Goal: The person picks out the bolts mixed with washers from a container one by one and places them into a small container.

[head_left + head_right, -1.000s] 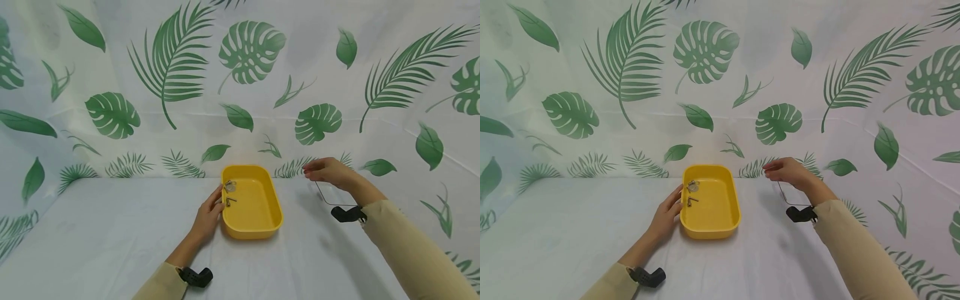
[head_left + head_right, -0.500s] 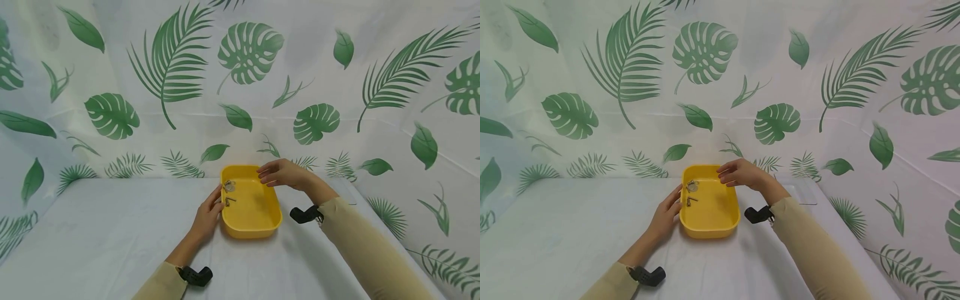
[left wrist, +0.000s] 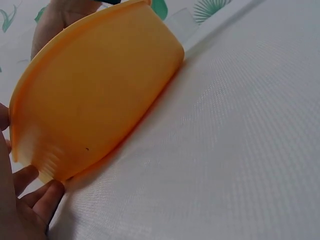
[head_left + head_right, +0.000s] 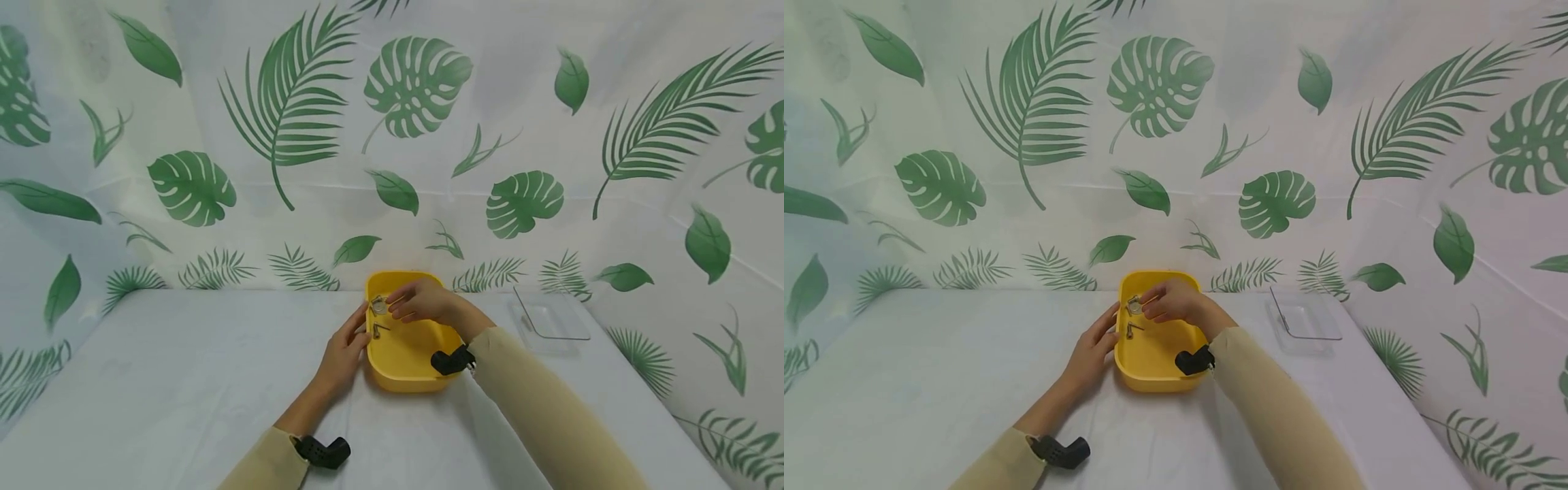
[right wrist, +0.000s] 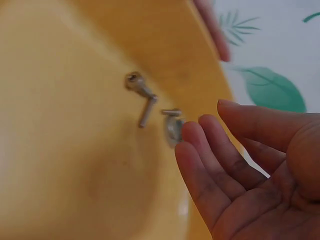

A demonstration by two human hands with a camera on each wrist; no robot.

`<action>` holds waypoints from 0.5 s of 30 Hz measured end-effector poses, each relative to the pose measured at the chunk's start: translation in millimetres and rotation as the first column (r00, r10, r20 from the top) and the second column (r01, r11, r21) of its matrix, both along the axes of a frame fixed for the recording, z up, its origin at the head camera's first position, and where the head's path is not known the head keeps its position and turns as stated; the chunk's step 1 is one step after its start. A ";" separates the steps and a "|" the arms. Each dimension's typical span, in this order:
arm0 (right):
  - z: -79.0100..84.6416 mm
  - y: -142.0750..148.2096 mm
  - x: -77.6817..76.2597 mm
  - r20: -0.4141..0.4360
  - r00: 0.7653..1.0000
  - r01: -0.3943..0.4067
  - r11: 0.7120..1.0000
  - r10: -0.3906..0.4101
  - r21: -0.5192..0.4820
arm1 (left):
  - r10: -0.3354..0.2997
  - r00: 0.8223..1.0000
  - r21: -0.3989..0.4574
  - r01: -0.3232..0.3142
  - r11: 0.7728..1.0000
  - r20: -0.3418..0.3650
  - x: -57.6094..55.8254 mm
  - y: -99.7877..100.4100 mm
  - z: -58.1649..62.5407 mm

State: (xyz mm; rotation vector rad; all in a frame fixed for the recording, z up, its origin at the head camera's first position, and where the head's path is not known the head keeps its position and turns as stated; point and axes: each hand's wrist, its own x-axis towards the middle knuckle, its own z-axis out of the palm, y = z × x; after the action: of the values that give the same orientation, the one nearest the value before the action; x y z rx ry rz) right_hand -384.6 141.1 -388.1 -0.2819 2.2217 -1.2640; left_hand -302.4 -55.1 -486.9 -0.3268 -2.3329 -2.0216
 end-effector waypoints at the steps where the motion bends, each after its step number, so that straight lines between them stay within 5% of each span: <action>1: -2.3 -0.9 -0.5 -0.007 1.000 0.009 1.000 -0.009 0.005 | -0.003 1.000 0.003 0.003 1.000 -0.003 -0.8 0.8 0.4; 15: -23.7 -5.6 -0.2 -0.027 1.000 0.012 0.995 -0.009 0.099 | 0.005 1.000 -0.007 -0.005 1.000 -0.005 0.0 1.7 -3.0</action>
State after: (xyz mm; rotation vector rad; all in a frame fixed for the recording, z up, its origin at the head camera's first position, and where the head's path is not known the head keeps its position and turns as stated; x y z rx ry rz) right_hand -384.8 135.5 -411.8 -0.2503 2.3031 -1.1578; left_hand -302.4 -53.4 -489.8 -0.3262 -2.3363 -2.0082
